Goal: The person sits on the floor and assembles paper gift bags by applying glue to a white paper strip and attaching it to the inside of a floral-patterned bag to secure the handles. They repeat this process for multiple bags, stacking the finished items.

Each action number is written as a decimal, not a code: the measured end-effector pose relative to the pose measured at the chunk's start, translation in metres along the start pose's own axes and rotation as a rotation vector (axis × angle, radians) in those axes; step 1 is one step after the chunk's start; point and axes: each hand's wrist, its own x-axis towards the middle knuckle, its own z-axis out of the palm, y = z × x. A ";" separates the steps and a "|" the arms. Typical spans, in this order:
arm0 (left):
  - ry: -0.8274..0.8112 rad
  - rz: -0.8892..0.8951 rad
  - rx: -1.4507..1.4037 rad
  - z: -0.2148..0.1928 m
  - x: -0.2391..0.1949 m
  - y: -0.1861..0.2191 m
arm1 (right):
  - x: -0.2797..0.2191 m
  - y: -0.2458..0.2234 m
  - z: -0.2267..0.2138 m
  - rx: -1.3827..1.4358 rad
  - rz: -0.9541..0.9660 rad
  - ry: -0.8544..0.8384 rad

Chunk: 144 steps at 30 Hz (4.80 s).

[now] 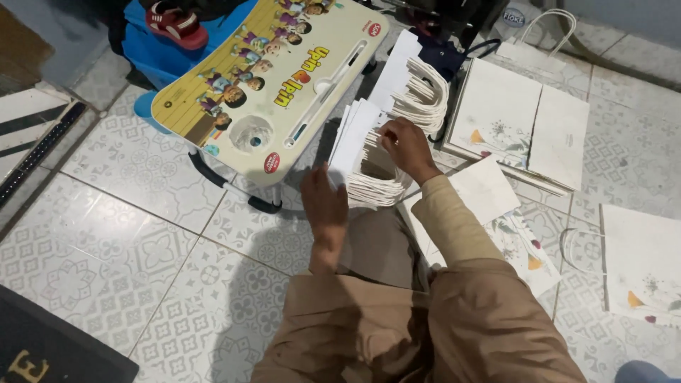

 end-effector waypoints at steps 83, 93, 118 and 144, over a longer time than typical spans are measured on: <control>-1.248 -0.868 -1.365 0.053 -0.194 0.313 | -0.749 0.180 -0.226 -0.543 1.127 0.315; -1.075 -0.713 -1.677 0.044 -0.217 0.309 | -0.454 -0.023 -0.164 0.260 0.703 0.901; -1.025 -0.491 -1.698 0.008 -0.176 0.308 | -0.381 -0.042 -0.107 -0.233 0.440 0.884; -0.995 -0.592 -1.873 0.014 -0.172 0.307 | -0.410 -0.013 -0.109 -0.243 0.424 0.979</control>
